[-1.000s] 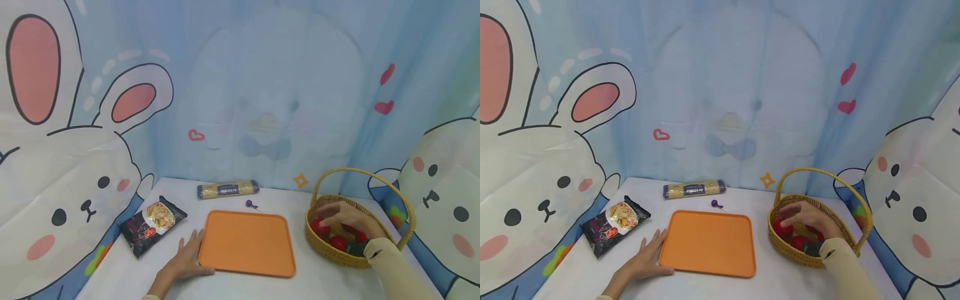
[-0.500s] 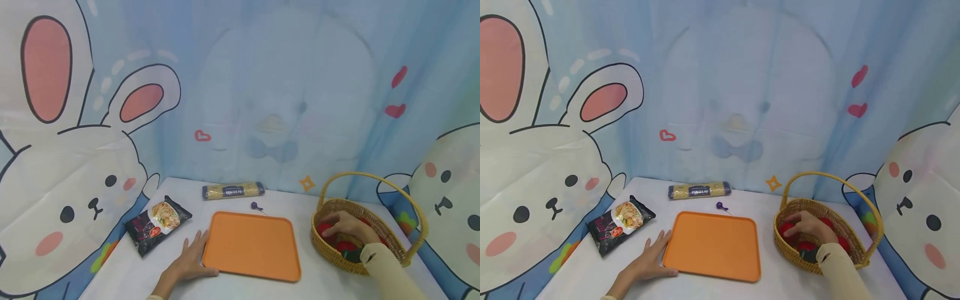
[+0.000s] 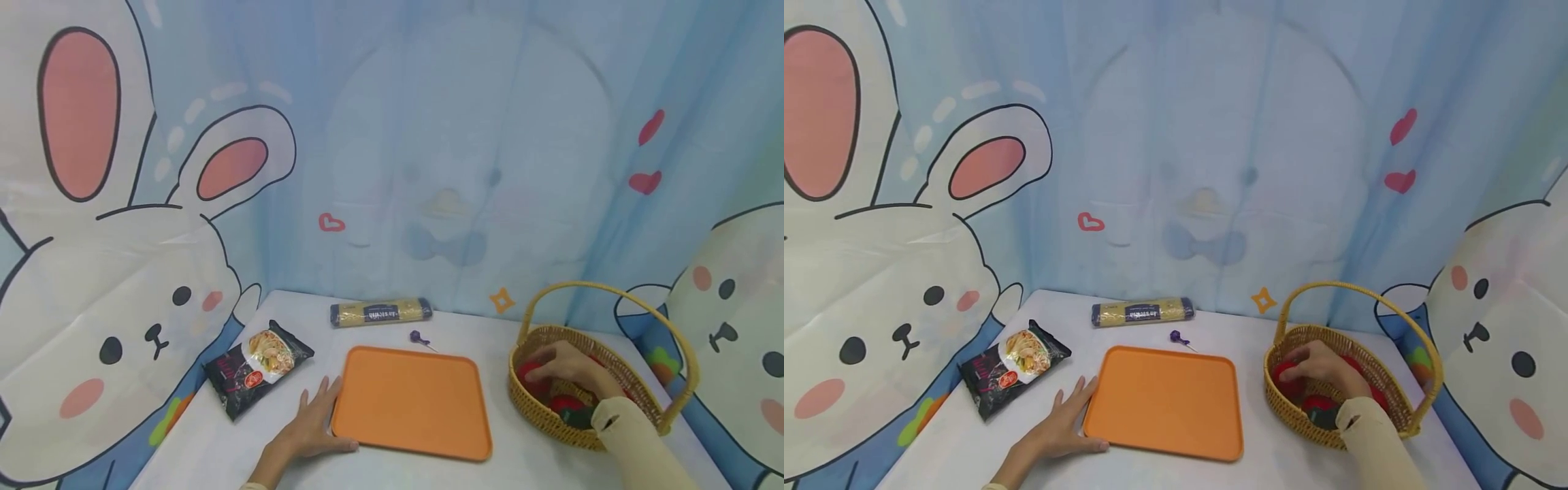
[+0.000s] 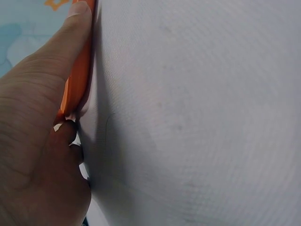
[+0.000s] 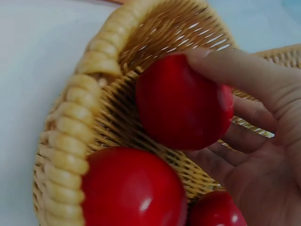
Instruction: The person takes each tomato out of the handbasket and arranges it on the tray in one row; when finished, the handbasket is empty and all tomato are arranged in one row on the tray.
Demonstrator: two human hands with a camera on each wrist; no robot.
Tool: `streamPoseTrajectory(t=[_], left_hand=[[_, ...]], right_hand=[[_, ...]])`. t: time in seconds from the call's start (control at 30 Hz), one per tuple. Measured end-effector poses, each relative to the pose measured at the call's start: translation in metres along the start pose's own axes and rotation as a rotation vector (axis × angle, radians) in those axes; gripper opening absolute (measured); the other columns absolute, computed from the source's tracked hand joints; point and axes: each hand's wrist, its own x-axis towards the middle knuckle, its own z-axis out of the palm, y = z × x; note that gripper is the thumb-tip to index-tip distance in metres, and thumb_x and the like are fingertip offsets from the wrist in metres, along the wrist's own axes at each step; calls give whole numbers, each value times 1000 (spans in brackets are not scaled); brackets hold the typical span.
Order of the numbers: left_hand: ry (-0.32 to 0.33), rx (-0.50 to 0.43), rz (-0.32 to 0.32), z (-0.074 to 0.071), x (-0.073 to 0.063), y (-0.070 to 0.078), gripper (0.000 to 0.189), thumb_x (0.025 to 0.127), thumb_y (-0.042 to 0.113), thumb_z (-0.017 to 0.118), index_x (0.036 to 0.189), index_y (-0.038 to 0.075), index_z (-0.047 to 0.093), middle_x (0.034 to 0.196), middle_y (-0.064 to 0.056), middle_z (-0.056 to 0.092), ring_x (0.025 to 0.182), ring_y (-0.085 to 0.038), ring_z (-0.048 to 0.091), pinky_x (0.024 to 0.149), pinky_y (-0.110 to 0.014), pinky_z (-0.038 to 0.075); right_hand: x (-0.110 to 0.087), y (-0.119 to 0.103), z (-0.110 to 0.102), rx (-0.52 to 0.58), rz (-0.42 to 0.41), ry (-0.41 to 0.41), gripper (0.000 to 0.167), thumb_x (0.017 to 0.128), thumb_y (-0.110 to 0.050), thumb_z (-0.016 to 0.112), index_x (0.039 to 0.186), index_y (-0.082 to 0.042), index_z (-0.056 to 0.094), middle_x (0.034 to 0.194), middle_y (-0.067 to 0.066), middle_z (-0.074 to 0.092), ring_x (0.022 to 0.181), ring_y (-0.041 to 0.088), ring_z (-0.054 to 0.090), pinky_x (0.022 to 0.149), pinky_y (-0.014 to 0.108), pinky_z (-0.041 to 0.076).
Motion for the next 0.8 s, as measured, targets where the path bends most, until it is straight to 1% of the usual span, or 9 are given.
streamPoseTrajectory(t=[0.17, 0.3, 0.37, 0.43, 0.47, 0.57, 0.7, 0.77, 0.8], left_hand=[[-1, 13, 5, -1, 0, 2, 132, 78, 63, 91, 170, -2, 22, 174, -30, 23, 163, -52, 13, 127, -77, -5], [6, 12, 5, 1, 1, -3, 133, 77, 66, 90, 171, 0, 22, 175, -28, 23, 164, -50, 11, 128, -75, -7], [13, 7, 9, 3, 2, -7, 133, 77, 69, 89, 171, 1, 22, 175, -26, 23, 164, -50, 10, 128, -74, -8], [23, 5, 12, 5, 3, -10, 134, 76, 71, 88, 171, 2, 23, 176, -25, 24, 164, -49, 10, 128, -74, -8], [27, 1, 26, 5, 3, -10, 134, 76, 71, 88, 170, 1, 23, 175, -27, 24, 164, -51, 11, 127, -75, -8], [34, 2, 35, 4, 2, -8, 135, 75, 72, 88, 170, 1, 24, 175, -27, 25, 163, -51, 11, 127, -76, -8], [21, 10, 19, 2, 0, -1, 132, 77, 65, 90, 170, -1, 23, 174, -28, 25, 163, -52, 12, 127, -76, -5], [10, 13, 6, 0, -1, 3, 130, 79, 60, 91, 170, -2, 23, 174, -29, 24, 163, -52, 12, 127, -76, -4], [11, 15, 3, 1, 0, 1, 130, 78, 61, 91, 170, -1, 23, 174, -29, 24, 163, -51, 13, 127, -76, -4]], right_hand=[[-4, -4, -5, -41, -10, 41, 54, 89, -26, 90, 125, 11, 74, 112, 15, 78, 91, 19, 73, 78, 38, 65], [-11, -8, -7, -12, -35, 54, 55, 93, -27, 87, 129, 12, 71, 115, 18, 78, 94, 21, 74, 78, 38, 66], [-15, -11, -8, -29, -64, 76, 56, 95, -28, 85, 131, 12, 70, 118, 20, 78, 98, 23, 75, 79, 37, 66], [-21, -13, -7, -70, -93, 109, 56, 96, -32, 84, 131, 9, 72, 120, 20, 77, 103, 27, 74, 80, 36, 65], [-23, -14, -7, -95, -109, 125, 56, 96, -33, 84, 132, 8, 72, 122, 20, 77, 106, 29, 73, 81, 36, 64], [-31, -18, -5, -141, -150, 152, 53, 97, -35, 83, 132, 5, 74, 126, 21, 76, 111, 33, 73, 83, 36, 64], [-42, -26, -4, -103, -177, 144, 49, 100, -29, 80, 135, 5, 72, 128, 21, 75, 111, 33, 74, 82, 31, 64], [-47, -33, -4, -81, -190, 143, 47, 100, -27, 80, 136, 4, 72, 128, 20, 75, 110, 29, 75, 81, 27, 64], [-49, -37, -4, -68, -205, 142, 46, 101, -26, 79, 136, 3, 72, 128, 20, 75, 109, 25, 75, 81, 27, 64]])
